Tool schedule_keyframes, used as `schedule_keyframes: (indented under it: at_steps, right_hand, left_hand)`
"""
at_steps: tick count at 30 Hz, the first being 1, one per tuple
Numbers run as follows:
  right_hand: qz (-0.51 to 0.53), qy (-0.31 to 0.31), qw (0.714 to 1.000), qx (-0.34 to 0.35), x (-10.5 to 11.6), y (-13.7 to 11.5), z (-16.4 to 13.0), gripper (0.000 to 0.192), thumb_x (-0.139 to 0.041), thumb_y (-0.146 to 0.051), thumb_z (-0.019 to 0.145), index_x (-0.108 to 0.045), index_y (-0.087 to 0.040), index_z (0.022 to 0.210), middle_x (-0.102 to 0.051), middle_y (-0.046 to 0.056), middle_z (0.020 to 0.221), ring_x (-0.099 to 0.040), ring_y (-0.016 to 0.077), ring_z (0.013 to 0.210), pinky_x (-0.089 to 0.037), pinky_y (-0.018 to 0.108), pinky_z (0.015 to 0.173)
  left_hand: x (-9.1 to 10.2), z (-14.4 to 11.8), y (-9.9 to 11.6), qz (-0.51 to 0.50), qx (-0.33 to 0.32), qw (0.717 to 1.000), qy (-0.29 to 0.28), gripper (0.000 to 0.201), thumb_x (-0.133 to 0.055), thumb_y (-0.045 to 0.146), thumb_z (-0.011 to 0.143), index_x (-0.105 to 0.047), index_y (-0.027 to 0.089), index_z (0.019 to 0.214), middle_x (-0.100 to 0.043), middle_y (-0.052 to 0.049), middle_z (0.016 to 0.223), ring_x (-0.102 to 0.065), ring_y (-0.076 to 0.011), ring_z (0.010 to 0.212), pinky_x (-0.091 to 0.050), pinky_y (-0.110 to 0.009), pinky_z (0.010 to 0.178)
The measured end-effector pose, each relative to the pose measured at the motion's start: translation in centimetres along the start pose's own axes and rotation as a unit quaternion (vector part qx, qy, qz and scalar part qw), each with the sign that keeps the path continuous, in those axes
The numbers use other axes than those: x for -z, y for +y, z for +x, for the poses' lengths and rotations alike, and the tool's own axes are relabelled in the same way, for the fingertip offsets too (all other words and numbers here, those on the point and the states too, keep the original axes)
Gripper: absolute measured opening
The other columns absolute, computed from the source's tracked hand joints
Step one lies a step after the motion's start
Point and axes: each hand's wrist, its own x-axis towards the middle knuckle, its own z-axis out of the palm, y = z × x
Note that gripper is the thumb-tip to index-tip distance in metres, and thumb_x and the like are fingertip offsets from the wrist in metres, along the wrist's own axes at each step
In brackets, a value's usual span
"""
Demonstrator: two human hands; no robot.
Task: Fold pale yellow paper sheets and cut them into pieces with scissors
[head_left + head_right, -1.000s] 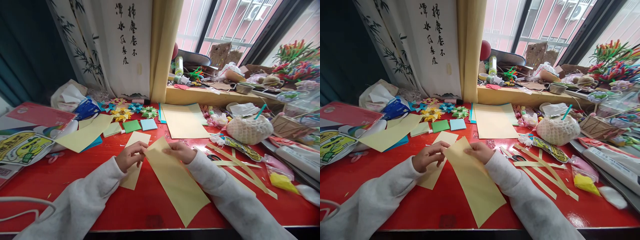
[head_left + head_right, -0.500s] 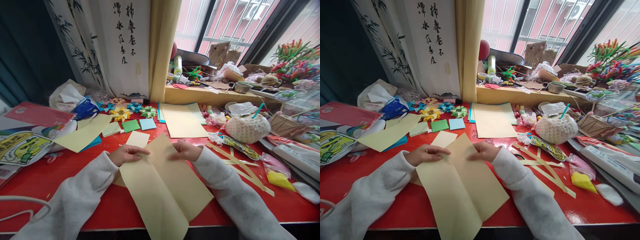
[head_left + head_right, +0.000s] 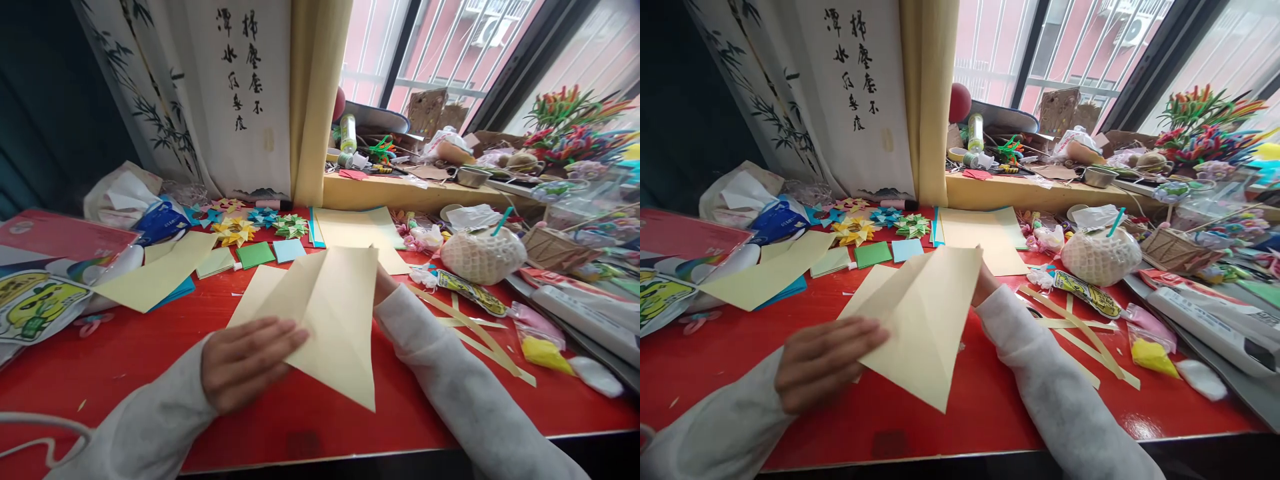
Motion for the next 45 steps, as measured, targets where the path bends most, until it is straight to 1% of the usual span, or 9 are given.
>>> schedule_keyframes:
  at_steps: [3,6,10,16,22,27,32,36,45]
  right_hand:
    - [0.101,-0.047,0.991,-0.070,1.9,-0.2,-0.5,0.070,-0.031,-0.070,0.068,-0.054,-0.013,0.102,-0.061,0.012,0.099,-0.057,0.0250,0.091,-0.047,0.037,0.077]
    - [-0.007,-0.121,0.987,-0.106,3.8,0.6,-0.7,0.053,-0.063,-0.040,0.064,-0.051,-0.018,0.111,-0.062,0.007,0.099,-0.059,0.0211,0.085,-0.047,0.032,0.074]
    - [-0.159,-0.240,0.948,-0.137,3.8,1.6,-0.4,0.051,-0.066,-0.026,0.063,-0.051,-0.022,0.112,-0.060,0.003,0.101,-0.058,0.0184,0.088,-0.045,0.031,0.078]
    - [-0.283,-0.336,0.898,0.017,0.1,0.7,-1.4,0.038,-0.053,-0.027,0.075,-0.051,-0.018,0.112,-0.055,0.005,0.109,-0.052,0.0174,0.098,-0.042,0.032,0.083]
    - [-0.392,-0.316,0.858,0.101,-1.2,-0.1,-3.0,0.030,-0.042,-0.024,0.082,-0.053,-0.017,0.109,-0.059,0.006,0.100,-0.055,0.0149,0.089,-0.043,0.028,0.077]
    - [-0.518,-0.272,0.801,0.128,-1.6,-0.5,-3.9,0.039,-0.048,-0.041,0.077,-0.054,-0.018,0.108,-0.058,0.008,0.099,-0.054,0.0182,0.087,-0.042,0.032,0.076]
    - [-0.499,-0.238,0.805,0.216,-3.4,0.5,-3.8,0.043,-0.059,-0.047,0.066,-0.058,-0.018,0.099,-0.060,0.006,0.093,-0.053,0.0177,0.085,-0.038,0.032,0.081]
    - [-0.428,-0.269,0.851,0.141,-4.3,2.1,-3.5,0.027,-0.059,-0.041,0.068,-0.059,-0.015,0.077,-0.057,0.000,0.068,-0.049,0.0103,0.060,-0.040,0.023,0.058]
    - [-0.352,-0.257,0.898,0.056,-4.8,2.0,-3.8,0.023,-0.058,-0.036,0.069,-0.060,-0.015,0.078,-0.052,-0.002,0.062,-0.044,0.0085,0.057,-0.035,0.022,0.055]
  left_hand:
    - [-1.4,-0.1,2.3,-0.035,-0.061,0.997,-0.043,0.028,-0.043,0.020,0.082,-0.053,0.033,0.104,-0.058,0.000,0.110,-0.053,-0.0167,0.101,-0.045,-0.034,0.084]
    - [-2.1,0.3,3.1,-0.167,-0.109,0.976,-0.089,0.034,-0.035,0.034,0.083,-0.042,0.032,0.116,-0.054,-0.002,0.116,-0.055,-0.0156,0.096,-0.046,-0.028,0.077]
    - [-2.2,1.3,1.5,-0.247,0.083,0.957,-0.123,0.044,-0.034,0.038,0.082,-0.036,0.018,0.122,-0.051,-0.008,0.117,-0.050,-0.0164,0.103,-0.042,-0.028,0.085]
    - [-2.7,1.9,-1.7,-0.208,0.387,0.880,-0.181,0.042,-0.048,0.041,0.076,-0.045,0.020,0.113,-0.048,-0.006,0.116,-0.041,-0.0198,0.110,-0.032,-0.035,0.094]
    - [-3.4,1.3,-1.9,-0.369,0.454,0.778,-0.231,0.030,-0.051,0.043,0.073,-0.055,0.017,0.087,-0.057,0.000,0.076,-0.054,-0.0142,0.073,-0.044,-0.025,0.066]
    - [-3.3,1.5,-2.3,-0.399,0.436,0.768,-0.248,0.021,-0.052,0.036,0.074,-0.057,0.015,0.076,-0.054,0.001,0.071,-0.050,-0.0109,0.067,-0.040,-0.021,0.060]
    - [-3.4,1.5,-2.8,-0.347,0.398,0.802,-0.279,0.020,-0.052,0.033,0.073,-0.060,0.015,0.075,-0.055,0.001,0.071,-0.049,-0.0112,0.069,-0.038,-0.021,0.064]
    - [-3.3,1.3,-3.2,-0.347,0.381,0.805,-0.296,0.020,-0.052,0.032,0.073,-0.062,0.015,0.076,-0.053,0.000,0.073,-0.049,-0.0111,0.071,-0.038,-0.021,0.067]
    - [-3.1,1.3,-3.5,-0.417,0.438,0.739,-0.298,0.023,-0.052,0.034,0.073,-0.060,0.013,0.078,-0.055,-0.001,0.073,-0.050,-0.0120,0.070,-0.039,-0.021,0.063]
